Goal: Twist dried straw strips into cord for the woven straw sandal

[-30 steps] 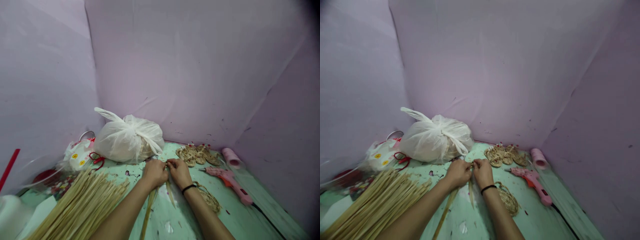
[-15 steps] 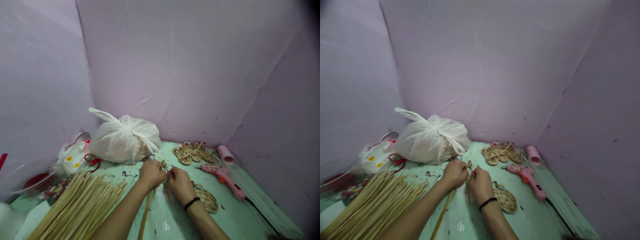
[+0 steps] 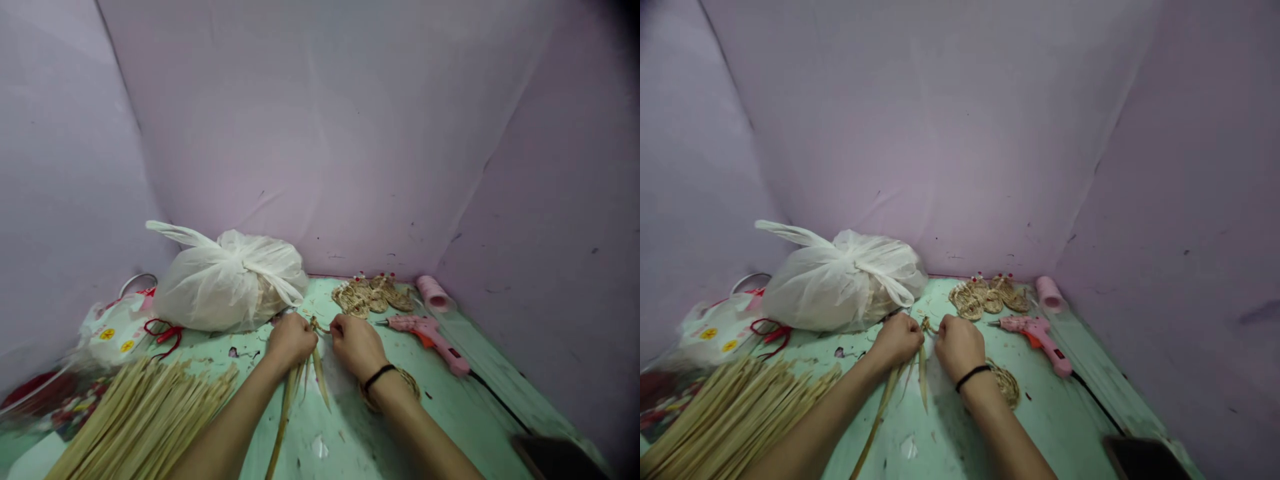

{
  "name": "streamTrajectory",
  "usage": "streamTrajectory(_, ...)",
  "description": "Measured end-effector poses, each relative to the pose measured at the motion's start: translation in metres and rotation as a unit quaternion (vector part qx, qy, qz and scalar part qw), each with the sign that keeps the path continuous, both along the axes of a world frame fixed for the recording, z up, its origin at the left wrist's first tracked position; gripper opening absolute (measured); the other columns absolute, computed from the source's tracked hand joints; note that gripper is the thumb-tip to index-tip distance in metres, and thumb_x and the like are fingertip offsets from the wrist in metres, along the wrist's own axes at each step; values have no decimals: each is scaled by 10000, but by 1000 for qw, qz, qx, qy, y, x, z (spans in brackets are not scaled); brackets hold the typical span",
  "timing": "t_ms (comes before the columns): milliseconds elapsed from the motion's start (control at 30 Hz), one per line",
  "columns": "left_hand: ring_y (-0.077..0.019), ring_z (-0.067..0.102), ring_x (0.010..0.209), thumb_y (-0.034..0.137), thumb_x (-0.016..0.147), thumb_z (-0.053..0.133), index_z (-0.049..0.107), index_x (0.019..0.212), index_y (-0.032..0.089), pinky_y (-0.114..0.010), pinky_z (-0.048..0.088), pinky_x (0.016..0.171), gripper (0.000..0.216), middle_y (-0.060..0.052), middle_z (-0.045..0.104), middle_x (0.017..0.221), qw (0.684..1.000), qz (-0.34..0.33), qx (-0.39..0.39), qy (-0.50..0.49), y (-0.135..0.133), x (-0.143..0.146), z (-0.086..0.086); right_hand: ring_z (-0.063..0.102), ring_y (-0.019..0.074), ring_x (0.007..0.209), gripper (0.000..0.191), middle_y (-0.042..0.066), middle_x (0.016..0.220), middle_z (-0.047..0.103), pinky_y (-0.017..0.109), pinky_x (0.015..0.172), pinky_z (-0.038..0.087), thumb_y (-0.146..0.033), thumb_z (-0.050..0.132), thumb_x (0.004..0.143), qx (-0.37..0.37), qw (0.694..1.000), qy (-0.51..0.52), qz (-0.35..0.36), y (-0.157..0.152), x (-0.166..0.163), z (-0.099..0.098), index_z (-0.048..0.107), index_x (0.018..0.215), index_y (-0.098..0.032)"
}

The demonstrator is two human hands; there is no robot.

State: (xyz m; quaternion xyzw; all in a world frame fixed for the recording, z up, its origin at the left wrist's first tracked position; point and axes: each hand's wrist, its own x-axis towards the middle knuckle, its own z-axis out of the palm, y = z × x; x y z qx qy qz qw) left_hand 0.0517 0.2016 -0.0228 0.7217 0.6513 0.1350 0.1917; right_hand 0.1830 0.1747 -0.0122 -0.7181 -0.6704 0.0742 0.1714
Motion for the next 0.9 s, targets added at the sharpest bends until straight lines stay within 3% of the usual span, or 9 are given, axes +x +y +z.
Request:
streamTrajectory(133, -80, 313, 421, 155, 539, 456, 490, 431, 154, -228, 173, 434, 114, 22, 376, 418, 999, -13, 2, -48, -1, -1, -6, 594, 176, 719, 211, 80, 756, 676, 245, 545, 291, -162, 454, 715, 21, 999, 7, -25, 14, 6, -5, 655, 773, -187)
streamTrajectory(233, -56, 220, 382, 121, 534, 454, 350, 385, 164, -223, 127, 410, 186, 53, 230, 380, 987, -9, -44, -156, -2, -2, -8, 593, 181, 716, 201, 85, 738, 672, 245, 561, 321, -161, 467, 702, 12, 999, 6, -31, 16, 8, -7, 663, 746, -183)
streamTrajectory(367, -35, 200, 341, 87, 569, 448, 316, 412, 167, -191, 132, 377, 220, 69, 247, 361, 914, 78, -195, -346, -4, -3, 5, 582, 212, 814, 202, 99, 827, 666, 273, 645, 375, -155, 497, 676, 100, 994, 25, -31, 8, 10, 10, 671, 778, -169)
streamTrajectory(433, -26, 176, 318, 92, 601, 440, 278, 409, 172, -177, 114, 357, 264, 71, 243, 350, 872, 107, -278, -388, -2, -5, 15, 585, 190, 780, 216, 78, 807, 664, 274, 664, 400, -159, 478, 702, 128, 984, 124, -32, 6, 8, 19, 666, 808, -166)
streamTrajectory(500, -17, 124, 301, 115, 633, 440, 242, 410, 178, -173, 63, 341, 305, 78, 209, 338, 844, 105, -350, -393, 1, -7, 22, 580, 152, 633, 166, 52, 680, 644, 246, 584, 427, -155, 493, 690, 35, 958, 282, -31, 7, 3, 22, 652, 736, -144)
streamTrajectory(567, -13, 93, 291, 139, 650, 446, 234, 416, 180, -177, 26, 334, 319, 83, 185, 330, 830, 95, -391, -385, 5, -9, 24, 535, 117, 496, 113, 32, 579, 596, 224, 484, 434, -128, 495, 675, -105, 892, 436, -44, 10, -6, 20, 608, 665, -121)
streamTrajectory(667, -9, 93, 281, 156, 646, 466, 238, 421, 178, -181, 15, 332, 321, 87, 177, 326, 831, 85, -400, -377, 8, -10, 22, 450, 89, 373, 102, -14, 439, 485, 223, 417, 434, -87, 474, 669, -217, 811, 541, -48, 14, -19, 10, 537, 598, -126)
streamTrajectory(767, -6, 125, 276, 133, 606, 487, 280, 423, 166, -174, 36, 328, 278, 88, 202, 320, 848, 88, -367, -371, 6, -7, 21, 415, 79, 331, 159, -29, 376, 426, 199, 372, 391, -53, 447, 657, -252, 805, 536, -27, 15, -24, 2, 486, 526, -134)
streamTrajectory(900, -10, 175, 273, 107, 540, 491, 396, 437, 142, -164, 75, 320, 145, 80, 265, 319, 877, 60, -306, -365, 2, -6, 18, 282, 37, 277, 188, -46, 336, 380, 167, 297, 211, -72, 485, 637, -230, 834, 501, -18, 17, -18, -8, 469, 459, -131)
